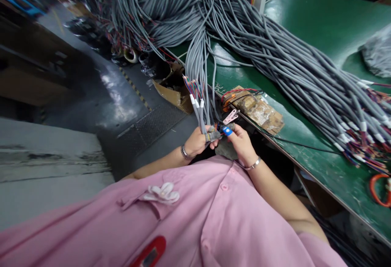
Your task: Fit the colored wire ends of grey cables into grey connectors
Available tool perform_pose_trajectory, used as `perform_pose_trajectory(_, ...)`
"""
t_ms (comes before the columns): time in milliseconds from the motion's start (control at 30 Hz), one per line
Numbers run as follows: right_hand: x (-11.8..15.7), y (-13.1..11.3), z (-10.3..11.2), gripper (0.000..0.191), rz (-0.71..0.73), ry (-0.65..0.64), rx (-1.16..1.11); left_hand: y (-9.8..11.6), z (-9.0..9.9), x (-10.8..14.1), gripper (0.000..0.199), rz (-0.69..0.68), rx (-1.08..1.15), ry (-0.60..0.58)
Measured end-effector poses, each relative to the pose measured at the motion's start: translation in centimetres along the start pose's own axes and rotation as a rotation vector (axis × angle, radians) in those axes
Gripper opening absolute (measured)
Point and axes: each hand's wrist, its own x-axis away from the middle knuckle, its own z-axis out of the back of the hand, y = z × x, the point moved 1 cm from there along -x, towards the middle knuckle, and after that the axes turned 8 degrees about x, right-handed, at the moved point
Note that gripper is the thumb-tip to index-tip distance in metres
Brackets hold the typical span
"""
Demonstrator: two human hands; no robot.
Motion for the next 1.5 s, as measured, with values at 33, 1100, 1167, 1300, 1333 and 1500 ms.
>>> perform_pose_trajectory(33, -0.1, 0.2, 0.4, 0.035, -0.024, 0.006, -0.041, 0.3, 0.2, 0.0, 0.037, 0.020, 0.017, -0.009)
perform_pose_trajectory(1100, -3.8, 0.7, -0.7, 0.057, -0.077, 0.074, -0.359, 1.9, 1.1, -4.0, 0.039, 0.328, 0.090, -0.431)
perform_pose_trajectory(1167, -4.0, 0.8, -0.7, 0.053, -0.080, 0.097, -0.378, 1.8, 1.1, -4.1, 0.038, 0.333, 0.083, -0.432)
perform_pose_trajectory(1300, -4.3, 1.1, -0.6, 0.049, -0.071, 0.161, -0.370, 1.8, 1.0, -4.2, 0.038, 0.340, 0.058, -0.414)
perform_pose_trajectory(1333, -4.4, 1.1, -0.7, 0.049, -0.066, 0.168, -0.367, 1.7, 1.0, -4.2, 0.039, 0.345, 0.057, -0.412)
perform_pose_trajectory(1500, -4.2, 1.0, -0.7, 0.052, -0.094, 0.119, -0.390, 1.6, 0.9, -4.3, 0.037, 0.355, 0.064, -0.417)
